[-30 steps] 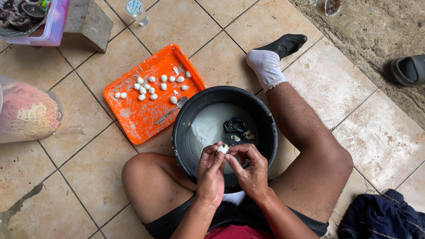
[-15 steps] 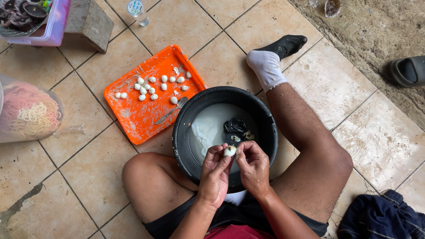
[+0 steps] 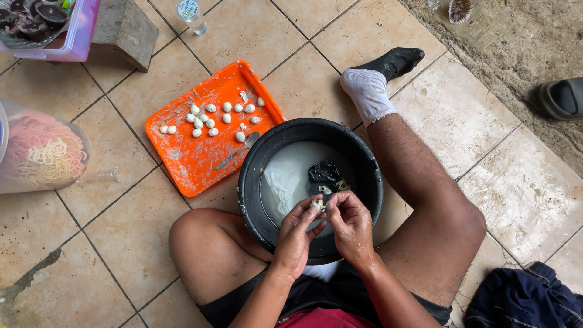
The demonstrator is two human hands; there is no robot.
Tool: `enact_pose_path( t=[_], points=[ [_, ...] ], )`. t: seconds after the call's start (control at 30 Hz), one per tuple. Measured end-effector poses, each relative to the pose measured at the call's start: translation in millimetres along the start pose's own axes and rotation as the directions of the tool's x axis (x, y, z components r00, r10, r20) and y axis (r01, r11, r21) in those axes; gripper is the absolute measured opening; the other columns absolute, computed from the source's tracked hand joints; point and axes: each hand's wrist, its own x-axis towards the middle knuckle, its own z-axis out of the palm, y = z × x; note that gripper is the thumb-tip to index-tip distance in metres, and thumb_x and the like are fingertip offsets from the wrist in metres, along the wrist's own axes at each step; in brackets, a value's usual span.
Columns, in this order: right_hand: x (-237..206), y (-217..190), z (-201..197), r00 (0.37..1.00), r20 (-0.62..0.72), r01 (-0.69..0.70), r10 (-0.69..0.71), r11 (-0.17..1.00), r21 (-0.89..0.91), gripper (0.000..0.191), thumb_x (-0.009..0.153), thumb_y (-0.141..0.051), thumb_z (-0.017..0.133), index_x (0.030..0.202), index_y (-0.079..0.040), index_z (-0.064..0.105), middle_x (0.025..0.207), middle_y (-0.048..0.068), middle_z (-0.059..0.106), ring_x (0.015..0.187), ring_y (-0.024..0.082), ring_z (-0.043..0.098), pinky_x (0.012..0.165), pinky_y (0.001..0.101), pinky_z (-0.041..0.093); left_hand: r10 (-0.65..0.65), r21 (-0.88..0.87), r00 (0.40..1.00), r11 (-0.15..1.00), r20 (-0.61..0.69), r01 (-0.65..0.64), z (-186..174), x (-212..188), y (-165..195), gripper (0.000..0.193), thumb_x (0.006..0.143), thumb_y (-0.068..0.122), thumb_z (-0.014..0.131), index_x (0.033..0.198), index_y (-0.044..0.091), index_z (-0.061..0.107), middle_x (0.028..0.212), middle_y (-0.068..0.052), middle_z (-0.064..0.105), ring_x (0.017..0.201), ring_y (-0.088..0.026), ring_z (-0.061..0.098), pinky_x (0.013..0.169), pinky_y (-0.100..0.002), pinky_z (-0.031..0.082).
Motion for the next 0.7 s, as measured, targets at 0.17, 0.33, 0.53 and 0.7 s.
enact_pose_path(
  t=[0.17, 0.33, 0.53, 0.7],
  points=[
    [4.0, -4.5, -1.5, 0.99, -0.14, -0.009, -0.003, 0.996, -0.088, 0.006, 0.103, -0.01, 0.064, 0.101, -0.004, 0.063, 0.088, -0.002, 0.059, 0.078, 0.004, 0.051, 0.068, 0.0214, 0.044, 0.038, -0.147, 0.995, 0.988, -0.091, -0.051, 3.1, 0.9, 5.4, 0.032, 0.099, 0.023, 0.061, 0.129, 0.012, 0.057, 0.128, -0.005, 0.064, 0.113, -0.013, 0.061, 0.1, -0.034, 0.051],
    [1.7, -33.4, 7.3, 0.938, -0.072, 0.277, -0.34, 0.857, -0.434, 0.013, 0.091, -0.006, 0.074, 0.102, -0.004, 0.067, 0.1, 0.002, 0.061, 0.085, 0.009, 0.058, 0.071, 0.023, 0.05, 0.099, -0.117, 0.99, 0.987, -0.099, -0.111, 5.7, -3.8, 9.7, 0.032, 0.099, 0.022, 0.06, 0.128, 0.01, 0.056, 0.131, -0.011, 0.064, 0.122, -0.017, 0.061, 0.105, -0.039, 0.051],
    [0.2, -57.7, 19.4, 0.83, 0.119, 0.496, -0.545, 0.623, -0.605, 0.018, 0.088, -0.006, 0.08, 0.105, -0.007, 0.076, 0.095, 0.005, 0.073, 0.087, 0.016, 0.066, 0.077, 0.0285, 0.054, 0.247, 0.0, 0.968, 0.969, -0.051, -0.248, 7.8, -5.8, 0.3, 0.03, 0.1, 0.011, 0.061, 0.128, 0.002, 0.055, 0.129, -0.015, 0.066, 0.119, -0.018, 0.063, 0.106, -0.035, 0.05],
    [-0.6, -41.9, 14.8, 0.89, 0.042, 0.381, -0.454, 0.691, -0.614, 0.008, 0.087, -0.004, 0.077, 0.093, -0.004, 0.073, 0.086, 0.005, 0.072, 0.076, 0.014, 0.061, 0.068, 0.0259, 0.051, 0.275, 0.012, 0.961, 0.961, -0.017, -0.275, 7.9, -6.1, -3.1, 0.028, 0.101, 0.008, 0.061, 0.127, -0.001, 0.055, 0.125, -0.018, 0.067, 0.118, -0.018, 0.063, 0.108, -0.034, 0.049]
  ],
)
